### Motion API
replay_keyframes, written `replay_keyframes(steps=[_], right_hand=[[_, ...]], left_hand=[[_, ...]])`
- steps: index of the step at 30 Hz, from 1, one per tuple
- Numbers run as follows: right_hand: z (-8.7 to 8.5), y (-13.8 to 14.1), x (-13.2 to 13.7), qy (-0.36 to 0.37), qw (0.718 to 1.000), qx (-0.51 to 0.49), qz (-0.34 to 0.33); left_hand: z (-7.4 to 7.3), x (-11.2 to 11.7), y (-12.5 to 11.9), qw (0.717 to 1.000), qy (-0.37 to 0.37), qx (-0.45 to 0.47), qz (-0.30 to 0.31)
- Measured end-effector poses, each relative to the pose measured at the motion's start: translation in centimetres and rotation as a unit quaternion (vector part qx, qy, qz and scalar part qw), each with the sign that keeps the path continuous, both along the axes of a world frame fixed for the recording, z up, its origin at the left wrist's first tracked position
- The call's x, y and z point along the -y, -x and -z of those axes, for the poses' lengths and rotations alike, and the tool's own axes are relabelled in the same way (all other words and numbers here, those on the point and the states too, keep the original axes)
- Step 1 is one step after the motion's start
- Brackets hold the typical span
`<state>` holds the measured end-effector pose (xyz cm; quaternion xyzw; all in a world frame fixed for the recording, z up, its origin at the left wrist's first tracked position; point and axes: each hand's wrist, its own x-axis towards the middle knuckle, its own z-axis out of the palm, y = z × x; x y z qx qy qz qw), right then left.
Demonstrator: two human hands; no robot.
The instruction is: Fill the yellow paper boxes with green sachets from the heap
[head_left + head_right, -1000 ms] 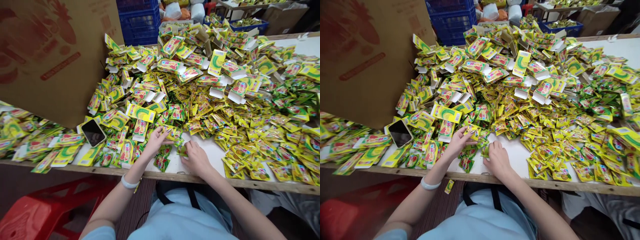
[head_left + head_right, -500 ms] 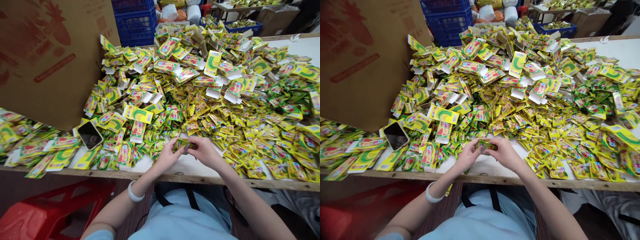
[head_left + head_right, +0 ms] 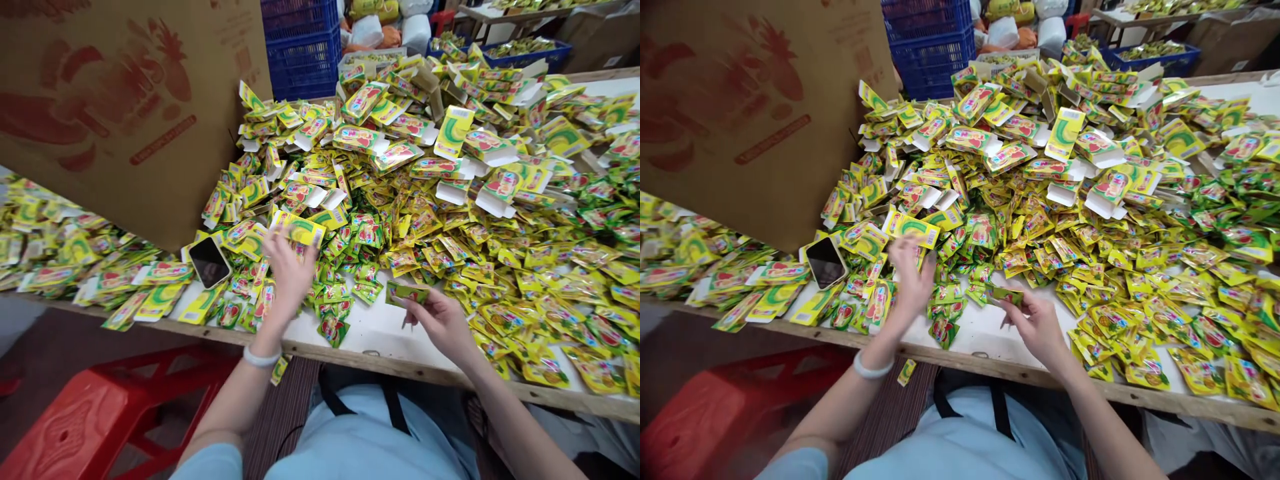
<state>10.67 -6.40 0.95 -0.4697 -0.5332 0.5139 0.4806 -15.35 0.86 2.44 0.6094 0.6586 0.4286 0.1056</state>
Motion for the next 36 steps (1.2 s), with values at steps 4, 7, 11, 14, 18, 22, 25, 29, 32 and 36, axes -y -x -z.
replay_keyframes(steps=[4, 7, 11, 14, 18, 22, 25, 29, 32, 36], right_hand=[[1.5, -2.2, 0.3, 0.017, 0.999, 0.025, 0.014], [2.1, -2.4, 0.5, 0.029, 0.999, -0.014, 0.002], [1.1, -0.9, 0.4, 0.047, 0.992, -0.087, -0.074], [-0.1, 0.7, 0.0, 0.051, 0.979, -0.147, -0.128], [-0.8, 1.6, 0.0, -0.087, 0.995, -0.046, -0.036], [-0.4, 0.9, 0.9, -0.322, 0.892, 0.311, 0.066], [-0.4, 0.0, 2.2, -0.409, 0.797, 0.444, 0.002], [-2.0, -1.3, 3.8, -0.357, 0.877, 0.320, 0.006], [-3.9, -2.1, 3.3, -0.226, 0.966, 0.121, 0.031], [-6.2, -2.4, 0.3, -0.175, 0.984, -0.015, 0.021]], left_hand=[[-2.8, -4.0, 6.1, 0.977, -0.014, -0.128, -0.169], [-4.4, -4.6, 5.8, 0.979, 0.006, -0.136, -0.151], [-6.4, -2.4, 1.6, 0.994, -0.071, -0.080, 0.029], [-7.4, -0.3, -1.6, 0.975, -0.068, 0.010, 0.211], [-6.1, 2.1, -5.5, 0.940, -0.017, 0.244, 0.237], [-3.3, 4.5, -8.7, 0.843, 0.128, 0.462, 0.246], [-2.3, 4.9, -9.5, 0.751, 0.237, 0.564, 0.250], [-2.5, 3.8, -8.7, 0.712, 0.280, 0.600, 0.234], [-3.1, 4.0, -8.7, 0.703, 0.317, 0.541, 0.335], [-3.8, 5.4, -9.2, 0.701, 0.371, 0.420, 0.441]])
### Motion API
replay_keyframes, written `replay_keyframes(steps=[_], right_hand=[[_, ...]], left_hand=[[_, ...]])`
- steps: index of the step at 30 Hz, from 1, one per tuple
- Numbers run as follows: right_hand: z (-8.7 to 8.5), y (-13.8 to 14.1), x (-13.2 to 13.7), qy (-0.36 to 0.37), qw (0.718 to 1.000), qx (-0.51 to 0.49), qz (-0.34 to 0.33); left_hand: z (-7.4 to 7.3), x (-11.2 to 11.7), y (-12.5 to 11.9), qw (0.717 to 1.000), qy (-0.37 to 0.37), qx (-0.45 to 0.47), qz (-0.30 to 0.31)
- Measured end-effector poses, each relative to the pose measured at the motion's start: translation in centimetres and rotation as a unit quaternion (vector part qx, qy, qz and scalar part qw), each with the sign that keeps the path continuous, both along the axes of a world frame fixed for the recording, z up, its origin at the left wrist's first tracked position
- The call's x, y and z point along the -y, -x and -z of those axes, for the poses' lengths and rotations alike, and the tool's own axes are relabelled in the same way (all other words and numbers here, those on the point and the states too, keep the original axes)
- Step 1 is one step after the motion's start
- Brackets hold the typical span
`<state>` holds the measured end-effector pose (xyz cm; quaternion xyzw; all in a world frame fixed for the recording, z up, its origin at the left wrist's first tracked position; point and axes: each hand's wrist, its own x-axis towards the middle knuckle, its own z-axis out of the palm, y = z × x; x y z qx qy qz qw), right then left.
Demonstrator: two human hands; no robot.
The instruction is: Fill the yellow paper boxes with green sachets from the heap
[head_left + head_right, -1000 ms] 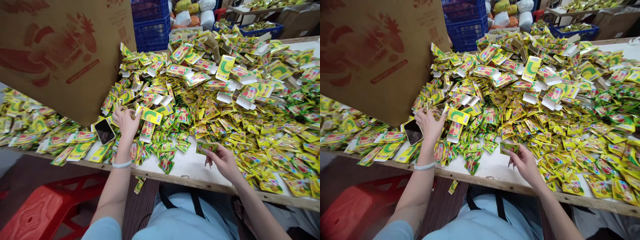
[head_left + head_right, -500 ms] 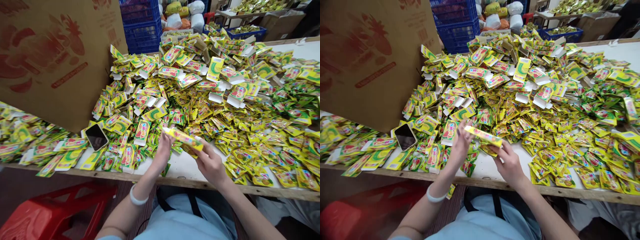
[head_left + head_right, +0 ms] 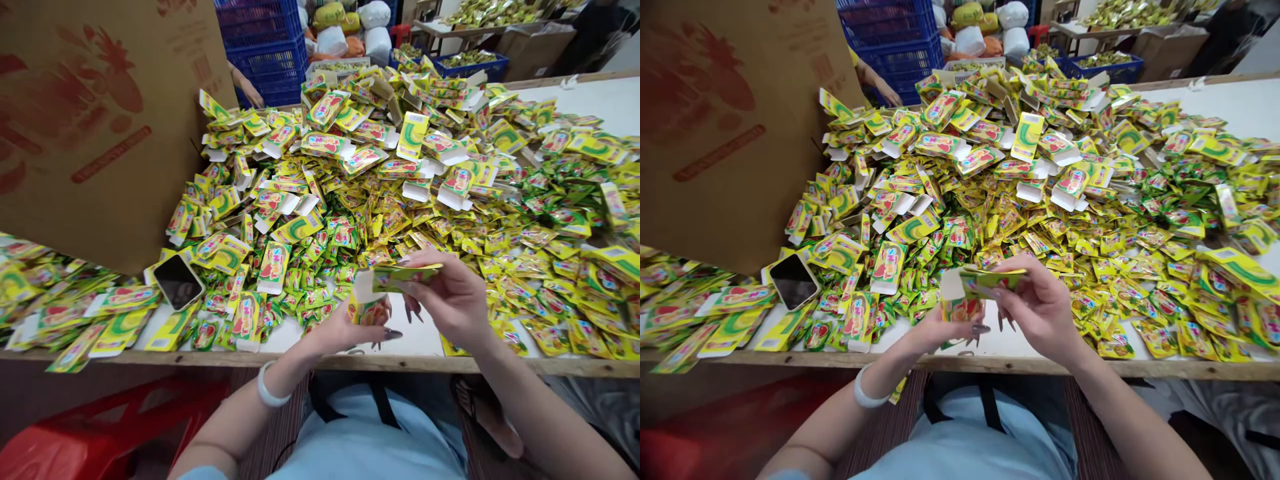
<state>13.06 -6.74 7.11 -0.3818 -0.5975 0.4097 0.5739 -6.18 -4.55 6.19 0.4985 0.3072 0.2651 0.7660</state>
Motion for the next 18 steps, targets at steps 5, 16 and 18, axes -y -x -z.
replay_keyframes(steps=[5, 16, 18], right_hand=[[-2.2, -0.2, -1.5, -0.039, 0.978, 0.189, -0.084], [-1.8, -2.3, 0.3, -0.059, 0.941, 0.311, -0.118], [-0.6, -2.5, 0.9, -0.071, 0.943, 0.303, -0.117]], left_hand=[[-0.1, 0.7, 0.7, 0.996, -0.027, -0.054, 0.071], [1.9, 0.5, 0.5, 0.990, -0.038, -0.031, 0.134], [2.2, 0.7, 0.7, 0.985, -0.026, -0.028, 0.165]])
